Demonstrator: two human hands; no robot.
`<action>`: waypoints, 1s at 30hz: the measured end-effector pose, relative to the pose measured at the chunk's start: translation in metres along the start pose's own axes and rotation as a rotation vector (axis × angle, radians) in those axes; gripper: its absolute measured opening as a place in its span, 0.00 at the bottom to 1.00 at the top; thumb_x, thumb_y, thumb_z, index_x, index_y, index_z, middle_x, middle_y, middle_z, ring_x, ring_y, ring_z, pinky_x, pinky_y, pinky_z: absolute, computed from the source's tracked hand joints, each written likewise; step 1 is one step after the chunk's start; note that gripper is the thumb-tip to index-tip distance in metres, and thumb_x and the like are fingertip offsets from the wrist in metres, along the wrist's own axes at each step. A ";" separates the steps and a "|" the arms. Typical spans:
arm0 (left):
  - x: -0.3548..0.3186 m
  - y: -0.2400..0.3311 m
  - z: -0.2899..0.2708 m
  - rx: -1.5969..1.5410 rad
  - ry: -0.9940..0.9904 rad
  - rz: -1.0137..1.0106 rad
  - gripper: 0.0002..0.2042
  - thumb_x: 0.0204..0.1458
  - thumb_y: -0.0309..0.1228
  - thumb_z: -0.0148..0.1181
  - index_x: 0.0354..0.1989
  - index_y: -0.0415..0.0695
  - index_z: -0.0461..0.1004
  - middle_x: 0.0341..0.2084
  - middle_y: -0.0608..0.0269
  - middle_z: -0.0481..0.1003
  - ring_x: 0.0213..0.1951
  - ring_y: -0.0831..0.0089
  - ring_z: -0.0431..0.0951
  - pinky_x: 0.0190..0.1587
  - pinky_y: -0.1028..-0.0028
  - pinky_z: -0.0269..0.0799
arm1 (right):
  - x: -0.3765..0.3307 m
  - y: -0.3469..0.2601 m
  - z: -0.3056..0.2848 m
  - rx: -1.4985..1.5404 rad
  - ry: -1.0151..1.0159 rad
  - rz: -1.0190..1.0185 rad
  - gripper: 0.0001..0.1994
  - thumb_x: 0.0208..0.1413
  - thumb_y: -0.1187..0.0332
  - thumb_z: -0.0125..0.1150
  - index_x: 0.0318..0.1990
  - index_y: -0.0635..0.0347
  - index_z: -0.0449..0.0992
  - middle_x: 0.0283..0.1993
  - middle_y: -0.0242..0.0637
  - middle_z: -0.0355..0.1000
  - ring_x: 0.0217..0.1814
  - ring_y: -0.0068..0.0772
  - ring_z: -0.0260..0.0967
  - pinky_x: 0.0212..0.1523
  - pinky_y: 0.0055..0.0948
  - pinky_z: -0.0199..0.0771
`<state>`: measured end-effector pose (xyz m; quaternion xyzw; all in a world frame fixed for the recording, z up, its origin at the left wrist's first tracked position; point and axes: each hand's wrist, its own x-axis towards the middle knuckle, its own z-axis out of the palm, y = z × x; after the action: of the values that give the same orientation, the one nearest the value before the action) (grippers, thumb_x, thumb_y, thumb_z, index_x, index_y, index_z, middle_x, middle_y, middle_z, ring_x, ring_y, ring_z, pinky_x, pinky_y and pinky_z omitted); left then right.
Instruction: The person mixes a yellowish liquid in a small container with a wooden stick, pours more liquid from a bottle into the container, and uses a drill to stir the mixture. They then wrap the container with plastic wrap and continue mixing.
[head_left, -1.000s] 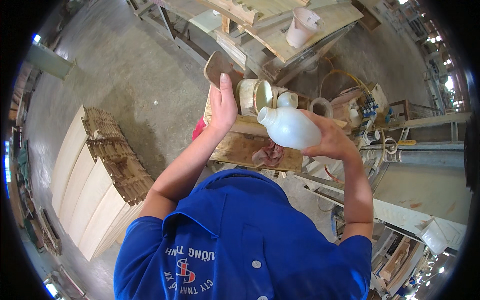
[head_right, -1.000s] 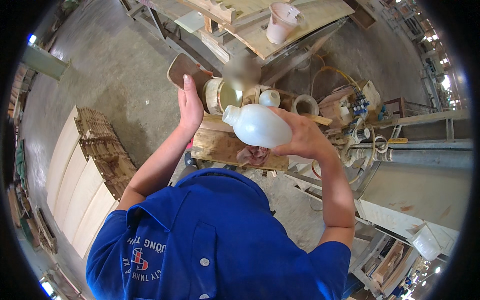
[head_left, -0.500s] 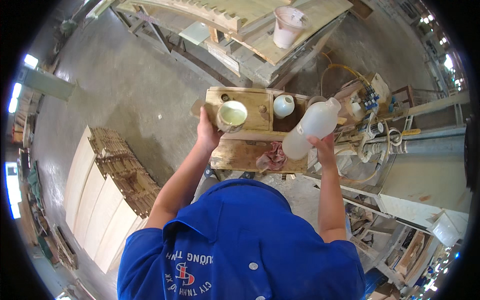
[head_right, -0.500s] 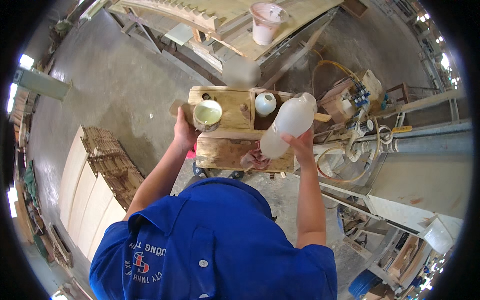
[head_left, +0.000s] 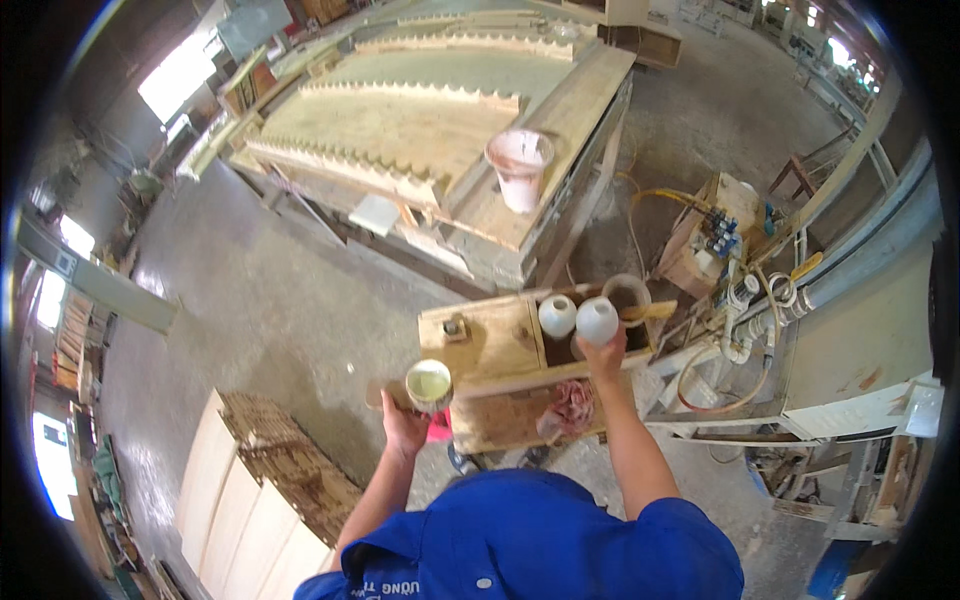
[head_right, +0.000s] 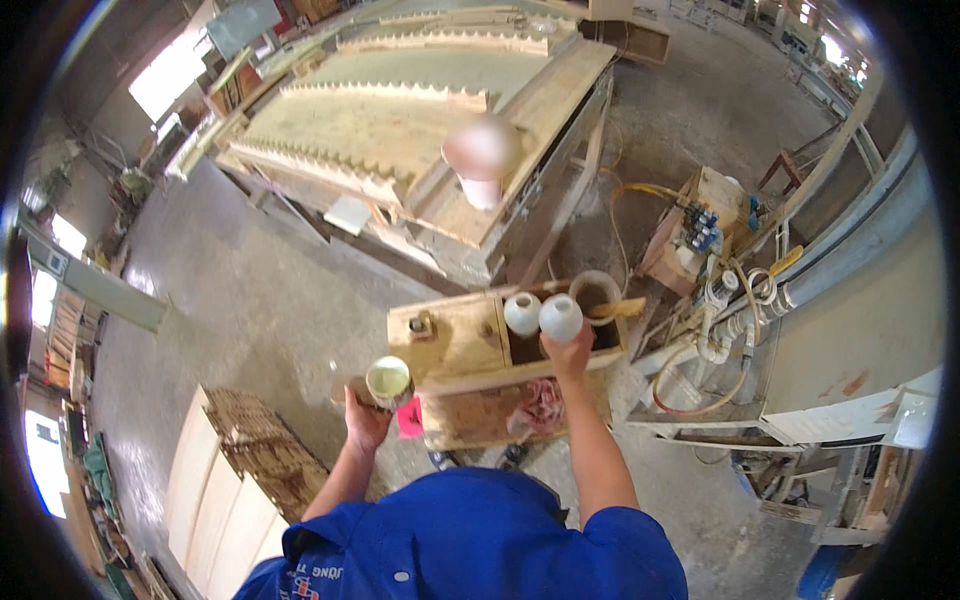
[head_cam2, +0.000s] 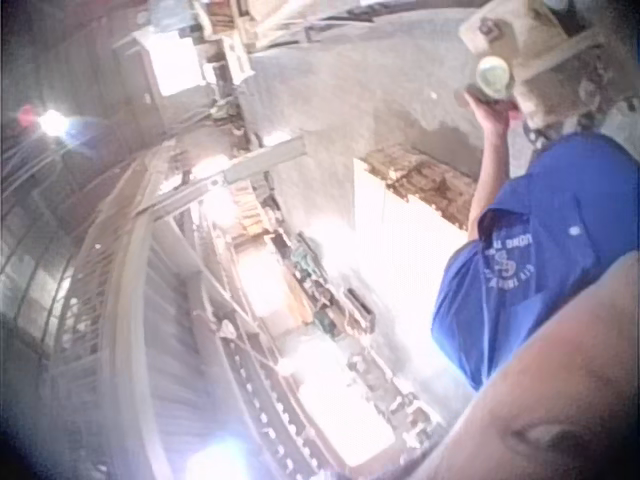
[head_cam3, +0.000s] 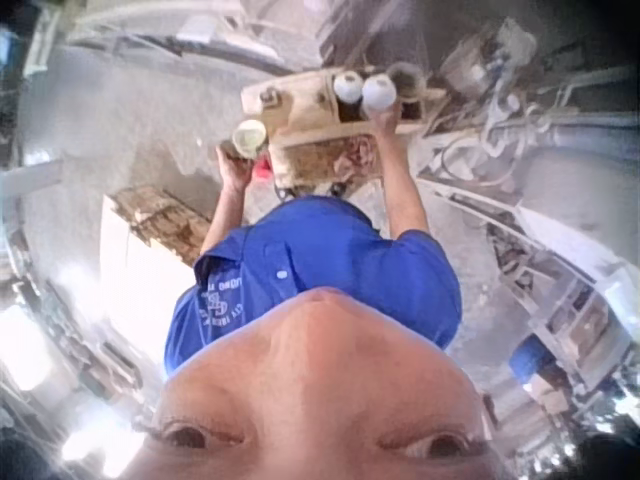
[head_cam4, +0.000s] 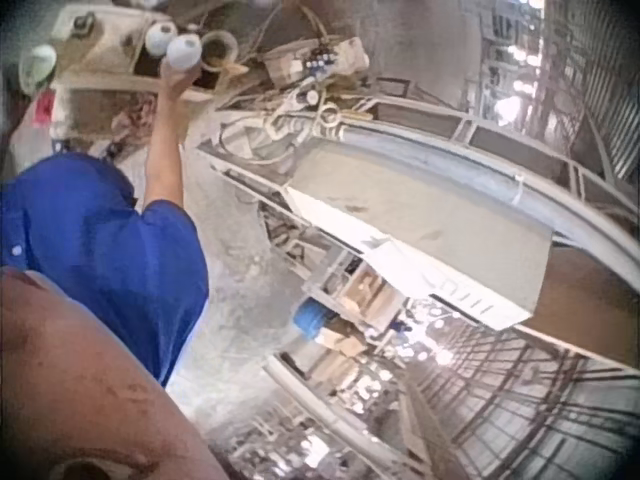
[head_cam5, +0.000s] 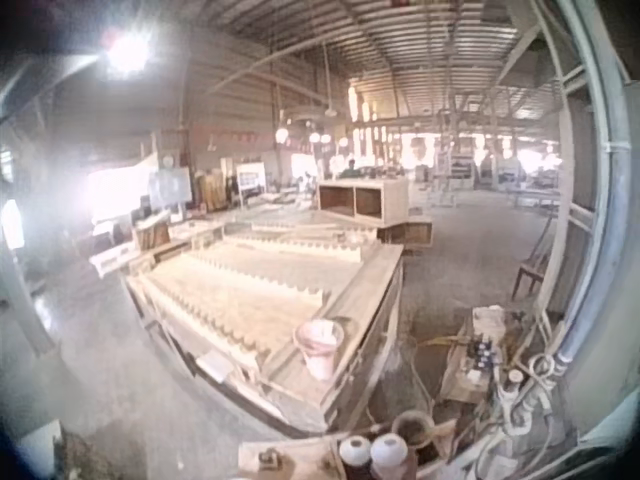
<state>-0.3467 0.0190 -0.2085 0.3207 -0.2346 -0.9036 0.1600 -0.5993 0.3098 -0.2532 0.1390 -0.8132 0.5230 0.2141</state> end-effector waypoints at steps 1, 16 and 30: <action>-0.004 0.001 -0.005 -0.009 0.037 0.006 0.31 0.56 0.58 0.34 0.62 0.49 0.52 0.61 0.62 0.55 0.62 0.62 0.53 0.62 0.57 0.48 | -0.001 -0.002 -0.002 0.101 -0.203 0.090 0.34 0.30 0.64 0.71 0.50 0.59 0.64 0.46 0.45 0.66 0.49 0.52 0.64 0.48 0.45 0.63; -0.023 0.020 0.001 0.007 0.061 0.021 0.30 0.55 0.60 0.33 0.58 0.51 0.59 0.57 0.65 0.62 0.56 0.64 0.62 0.51 0.61 0.62 | -0.060 -0.056 0.064 0.036 -0.088 0.408 0.39 0.44 0.65 0.64 0.62 0.63 0.49 0.62 0.50 0.54 0.65 0.49 0.49 0.62 0.42 0.53; -0.066 0.052 -0.025 0.006 0.143 0.050 0.31 0.55 0.61 0.29 0.58 0.52 0.60 0.55 0.67 0.64 0.53 0.66 0.65 0.43 0.69 0.64 | -0.003 -0.074 0.078 -0.011 0.150 0.206 0.43 0.32 0.65 0.70 0.60 0.62 0.55 0.58 0.52 0.58 0.58 0.54 0.58 0.57 0.43 0.58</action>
<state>-0.2740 -0.0034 -0.1647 0.3791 -0.2333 -0.8733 0.1980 -0.5795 0.2078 -0.2244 0.0138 -0.8079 0.5465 0.2201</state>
